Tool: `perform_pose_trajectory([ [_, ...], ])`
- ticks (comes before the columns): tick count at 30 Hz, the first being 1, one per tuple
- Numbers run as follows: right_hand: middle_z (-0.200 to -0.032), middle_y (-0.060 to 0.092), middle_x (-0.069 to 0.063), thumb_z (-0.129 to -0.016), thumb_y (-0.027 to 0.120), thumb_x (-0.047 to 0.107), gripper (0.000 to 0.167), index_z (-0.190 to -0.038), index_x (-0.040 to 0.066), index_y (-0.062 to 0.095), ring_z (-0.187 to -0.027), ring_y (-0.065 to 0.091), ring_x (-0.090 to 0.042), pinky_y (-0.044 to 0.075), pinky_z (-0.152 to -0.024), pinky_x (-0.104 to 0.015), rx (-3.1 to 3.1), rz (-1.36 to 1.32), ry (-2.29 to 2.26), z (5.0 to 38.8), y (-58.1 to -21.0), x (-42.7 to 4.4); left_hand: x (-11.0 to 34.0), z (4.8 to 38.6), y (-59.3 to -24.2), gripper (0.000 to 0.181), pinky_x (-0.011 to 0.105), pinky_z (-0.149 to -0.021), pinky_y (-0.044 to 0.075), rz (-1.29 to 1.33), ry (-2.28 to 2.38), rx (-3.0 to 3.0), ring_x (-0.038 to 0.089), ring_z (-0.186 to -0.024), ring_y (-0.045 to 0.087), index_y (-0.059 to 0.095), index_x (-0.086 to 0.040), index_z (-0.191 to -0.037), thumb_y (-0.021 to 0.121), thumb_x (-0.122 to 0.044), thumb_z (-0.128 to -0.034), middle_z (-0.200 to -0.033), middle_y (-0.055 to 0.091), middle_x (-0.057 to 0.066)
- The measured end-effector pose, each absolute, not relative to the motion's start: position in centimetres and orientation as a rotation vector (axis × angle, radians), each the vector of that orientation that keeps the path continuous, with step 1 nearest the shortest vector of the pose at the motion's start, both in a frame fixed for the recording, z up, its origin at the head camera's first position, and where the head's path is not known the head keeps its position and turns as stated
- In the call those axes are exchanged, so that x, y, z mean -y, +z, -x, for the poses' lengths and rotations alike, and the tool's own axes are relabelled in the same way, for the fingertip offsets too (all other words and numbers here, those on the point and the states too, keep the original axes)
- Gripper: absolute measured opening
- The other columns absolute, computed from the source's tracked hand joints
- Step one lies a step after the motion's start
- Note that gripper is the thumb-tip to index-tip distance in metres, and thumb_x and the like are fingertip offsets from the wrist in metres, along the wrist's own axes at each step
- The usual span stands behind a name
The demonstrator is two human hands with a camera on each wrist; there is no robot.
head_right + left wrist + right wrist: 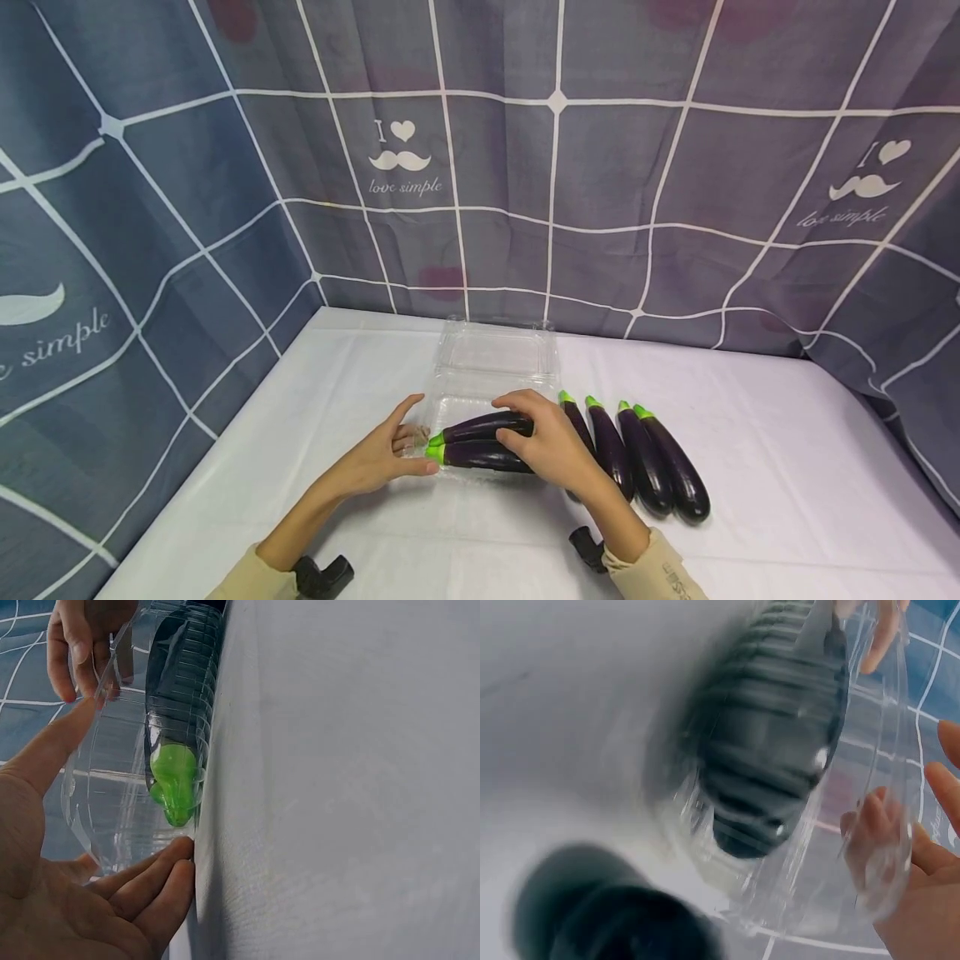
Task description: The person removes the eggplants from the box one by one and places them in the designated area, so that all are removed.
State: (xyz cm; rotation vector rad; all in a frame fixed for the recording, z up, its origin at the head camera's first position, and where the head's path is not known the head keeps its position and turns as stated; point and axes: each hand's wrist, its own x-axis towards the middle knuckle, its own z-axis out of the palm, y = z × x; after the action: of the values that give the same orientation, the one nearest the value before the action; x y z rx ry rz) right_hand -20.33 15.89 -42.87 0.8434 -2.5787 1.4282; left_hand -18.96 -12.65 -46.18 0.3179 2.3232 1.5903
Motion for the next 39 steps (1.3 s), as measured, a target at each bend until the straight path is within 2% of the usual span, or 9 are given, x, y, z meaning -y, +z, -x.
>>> perform_pose_trajectory([
  [6, -0.122, 0.063, 0.000, -0.086, 0.075, 0.006, 0.035, -0.120, 0.013, 0.069, -0.117, 0.057, -0.024, 0.046, -0.096, -0.052, 2.587, -0.864, 1.417, 20.7, -43.2, -14.7, 12.7, 19.1, -46.4, 0.105, 0.055, -0.102, 0.041, -0.305, 1.585, -2.316, 0.046, -0.132, 0.042, 0.015, -0.026, -0.158, 0.084, -0.034, -0.0797, -0.146, 0.037, 0.033],
  [13, -0.125, 0.061, -0.004, -0.085, 0.076, 0.007, 0.036, -0.120, 0.011, 0.069, -0.119, 0.057, -0.026, 0.047, -0.095, -0.050, 2.642, -0.864, 1.207, 21.5, -43.6, -13.9, 12.6, 19.2, -46.4, 0.106, 0.055, -0.101, 0.042, -0.309, 1.582, -2.315, 0.047, -0.132, 0.042, 0.015, -0.024, -0.159, 0.084, -0.034, -0.0796, -0.145, 0.037, 0.033],
  [29, -0.124, 0.064, -0.008, -0.088, 0.074, 0.011, 0.038, -0.124, 0.002, 0.066, -0.119, 0.057, -0.031, 0.044, -0.098, -0.053, 2.705, -0.942, 1.271, 22.9, -44.9, -13.6, 12.7, 19.2, -46.3, 0.106, 0.056, -0.102, 0.041, -0.323, 1.582, -2.307, 0.048, -0.131, 0.042, 0.014, -0.024, -0.159, 0.084, -0.034, -0.0796, -0.144, 0.039, 0.033],
  [39, -0.122, 0.066, -0.008, -0.088, 0.072, 0.011, 0.035, -0.123, 0.004, 0.067, -0.119, 0.058, -0.029, 0.043, -0.100, -0.051, 2.778, -0.984, 1.272, 23.2, -45.2, -13.7, 12.7, 19.2, -46.3, 0.106, 0.055, -0.102, 0.041, -0.323, 1.593, -2.302, 0.047, -0.131, 0.043, 0.014, -0.023, -0.159, 0.084, -0.034, -0.0799, -0.144, 0.041, 0.030],
])
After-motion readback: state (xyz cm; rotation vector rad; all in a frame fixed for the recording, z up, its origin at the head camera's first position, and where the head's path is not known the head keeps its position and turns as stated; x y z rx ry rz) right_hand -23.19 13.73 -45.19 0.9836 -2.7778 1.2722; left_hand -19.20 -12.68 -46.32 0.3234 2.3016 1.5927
